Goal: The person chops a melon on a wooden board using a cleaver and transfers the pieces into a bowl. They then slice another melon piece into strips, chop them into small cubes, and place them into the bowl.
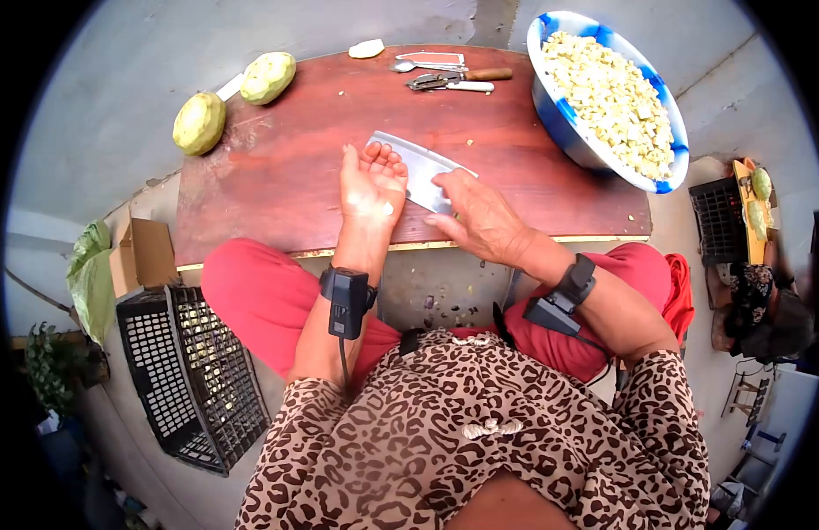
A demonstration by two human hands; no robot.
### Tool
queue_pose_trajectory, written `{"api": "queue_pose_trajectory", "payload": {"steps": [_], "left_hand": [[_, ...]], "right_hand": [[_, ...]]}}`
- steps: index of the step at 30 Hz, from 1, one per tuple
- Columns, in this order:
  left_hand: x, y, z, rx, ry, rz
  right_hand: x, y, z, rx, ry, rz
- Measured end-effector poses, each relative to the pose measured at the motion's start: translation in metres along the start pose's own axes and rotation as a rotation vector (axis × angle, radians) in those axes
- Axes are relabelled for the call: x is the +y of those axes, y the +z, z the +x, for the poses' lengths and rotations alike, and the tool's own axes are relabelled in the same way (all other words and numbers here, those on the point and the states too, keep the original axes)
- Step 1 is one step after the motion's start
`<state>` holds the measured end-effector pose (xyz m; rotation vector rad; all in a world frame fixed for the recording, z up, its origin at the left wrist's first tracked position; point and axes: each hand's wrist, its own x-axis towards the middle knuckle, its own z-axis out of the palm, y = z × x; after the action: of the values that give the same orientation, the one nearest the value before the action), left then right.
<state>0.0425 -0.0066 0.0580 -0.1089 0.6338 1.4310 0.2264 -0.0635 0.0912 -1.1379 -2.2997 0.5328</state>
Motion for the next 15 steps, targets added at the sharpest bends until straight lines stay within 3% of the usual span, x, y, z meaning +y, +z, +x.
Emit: {"api": "queue_pose_trajectory", "payload": {"steps": [3, 4, 8, 13, 15], "left_hand": [[-0.012, -0.003, 0.000, 0.060, 0.035, 0.093], [-0.015, -0.005, 0.000, 0.033, 0.043, 0.168], [-0.018, -0.019, 0.006, -0.049, -0.025, 0.156], [-0.022, -0.001, -0.011, -0.037, -0.034, 0.191], [-0.021, 0.006, -0.015, -0.053, 0.091, 0.234]], "right_hand": [[-0.028, -0.003, 0.007, -0.102, -0.029, 0.303], [-0.029, 0.007, 0.009, -0.036, -0.124, 0.329], [-0.027, 0.012, 0.013, -0.097, -0.036, 0.424], [-0.026, -0.001, 0.013, 0.011, -0.112, 0.350], [-0.021, -0.023, 0.017, 0.109, -0.173, 0.208]]}}
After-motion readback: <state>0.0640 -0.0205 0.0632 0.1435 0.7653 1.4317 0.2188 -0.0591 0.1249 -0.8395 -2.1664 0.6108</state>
